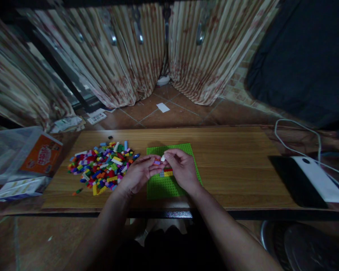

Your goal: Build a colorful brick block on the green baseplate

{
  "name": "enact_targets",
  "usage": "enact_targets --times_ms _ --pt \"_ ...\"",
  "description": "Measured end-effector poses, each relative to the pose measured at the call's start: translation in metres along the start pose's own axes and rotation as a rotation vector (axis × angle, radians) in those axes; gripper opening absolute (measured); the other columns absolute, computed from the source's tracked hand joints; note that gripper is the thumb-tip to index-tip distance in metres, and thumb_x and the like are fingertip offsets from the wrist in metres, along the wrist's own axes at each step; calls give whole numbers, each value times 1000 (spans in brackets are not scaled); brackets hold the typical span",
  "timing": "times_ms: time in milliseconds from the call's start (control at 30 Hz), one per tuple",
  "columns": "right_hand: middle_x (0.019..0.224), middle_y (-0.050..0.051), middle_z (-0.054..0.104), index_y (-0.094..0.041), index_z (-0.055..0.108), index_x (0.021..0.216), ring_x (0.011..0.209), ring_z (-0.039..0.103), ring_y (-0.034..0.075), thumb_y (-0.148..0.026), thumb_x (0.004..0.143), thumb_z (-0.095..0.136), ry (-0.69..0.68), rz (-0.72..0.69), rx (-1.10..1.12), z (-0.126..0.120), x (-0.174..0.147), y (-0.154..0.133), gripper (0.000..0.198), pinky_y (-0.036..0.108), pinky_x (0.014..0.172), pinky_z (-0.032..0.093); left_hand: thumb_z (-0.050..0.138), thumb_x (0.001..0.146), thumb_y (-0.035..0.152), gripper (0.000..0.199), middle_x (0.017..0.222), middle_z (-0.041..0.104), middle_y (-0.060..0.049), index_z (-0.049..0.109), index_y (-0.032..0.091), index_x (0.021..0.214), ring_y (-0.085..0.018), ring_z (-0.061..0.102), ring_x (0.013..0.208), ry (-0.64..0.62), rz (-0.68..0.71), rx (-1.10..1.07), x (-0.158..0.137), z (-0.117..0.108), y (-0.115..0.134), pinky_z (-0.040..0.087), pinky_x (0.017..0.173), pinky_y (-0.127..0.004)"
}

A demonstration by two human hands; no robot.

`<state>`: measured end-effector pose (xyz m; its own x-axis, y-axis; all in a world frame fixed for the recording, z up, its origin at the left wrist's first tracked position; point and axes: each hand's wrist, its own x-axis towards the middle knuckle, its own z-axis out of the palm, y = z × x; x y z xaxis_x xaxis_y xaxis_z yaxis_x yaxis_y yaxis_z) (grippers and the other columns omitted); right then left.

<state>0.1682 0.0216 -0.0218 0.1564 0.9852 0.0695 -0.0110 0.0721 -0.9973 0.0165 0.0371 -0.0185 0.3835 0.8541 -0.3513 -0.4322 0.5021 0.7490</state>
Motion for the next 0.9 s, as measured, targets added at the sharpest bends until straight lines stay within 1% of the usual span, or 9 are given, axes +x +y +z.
enact_targets --times_ms 67,133,267,367,467,533,600,733,900 --pt "70 0 69 -21 65 84 59 64 14 -47 80 66 9 18 10 -2 2 -1 26 28 59 55 74 77 28 21 83 74 -9 69 11 89 -16 70 77 -1 4 19 0 -1 0 54 75 -26" --pt "71 1 69 -20 64 84 58 64 14 -48 79 66 37 34 17 -5 4 1 28 27 56 54 75 75 29 23 82 73 -8 69 11 89 -13 69 72 19 11 40 1 -2 0 53 70 -23" --pt "66 -1 67 -19 65 90 54 64 15 -46 74 70 81 95 -27 -13 10 10 32 29 54 53 78 72 31 26 79 70 -5 70 11 86 -8 62 61 121 44 124 5 -7 1 49 61 -20" --pt "70 1 70 -18 67 97 58 65 16 -41 75 67 13 139 -141 -21 11 20 31 31 56 54 76 72 30 21 73 67 -2 69 12 81 -8 59 58 201 91 246 8 -11 1 46 58 -20" --pt "84 5 74 -19 69 100 68 68 17 -33 79 62 -79 97 -294 -25 10 26 26 32 64 55 72 73 27 14 71 66 0 69 14 76 -9 58 59 244 110 359 11 -12 -1 46 58 -21" --pt "87 5 74 -20 69 101 73 68 17 -29 80 60 -112 60 -390 -25 9 26 24 32 69 54 71 73 25 11 68 65 0 69 15 75 -10 58 59 249 101 397 13 -12 -3 45 58 -22" --pt "85 4 74 -21 69 101 73 69 17 -26 80 61 -121 51 -465 -22 7 25 23 32 70 54 70 73 24 9 63 63 1 68 15 74 -11 57 57 235 93 417 14 -12 -5 45 58 -22" --pt "81 2 74 -22 68 95 72 69 17 -22 79 62 -124 26 -614 -14 6 21 17 31 69 52 67 74 21 5 57 60 2 68 16 73 -11 56 55 209 81 460 14 -11 -8 43 56 -22" --pt "75 0 73 -23 68 88 65 65 16 -24 79 62 -102 47 -746 -7 5 19 11 30 63 48 66 73 20 5 60 62 2 68 16 74 -12 58 58 221 68 487 13 -11 -8 46 58 -22"
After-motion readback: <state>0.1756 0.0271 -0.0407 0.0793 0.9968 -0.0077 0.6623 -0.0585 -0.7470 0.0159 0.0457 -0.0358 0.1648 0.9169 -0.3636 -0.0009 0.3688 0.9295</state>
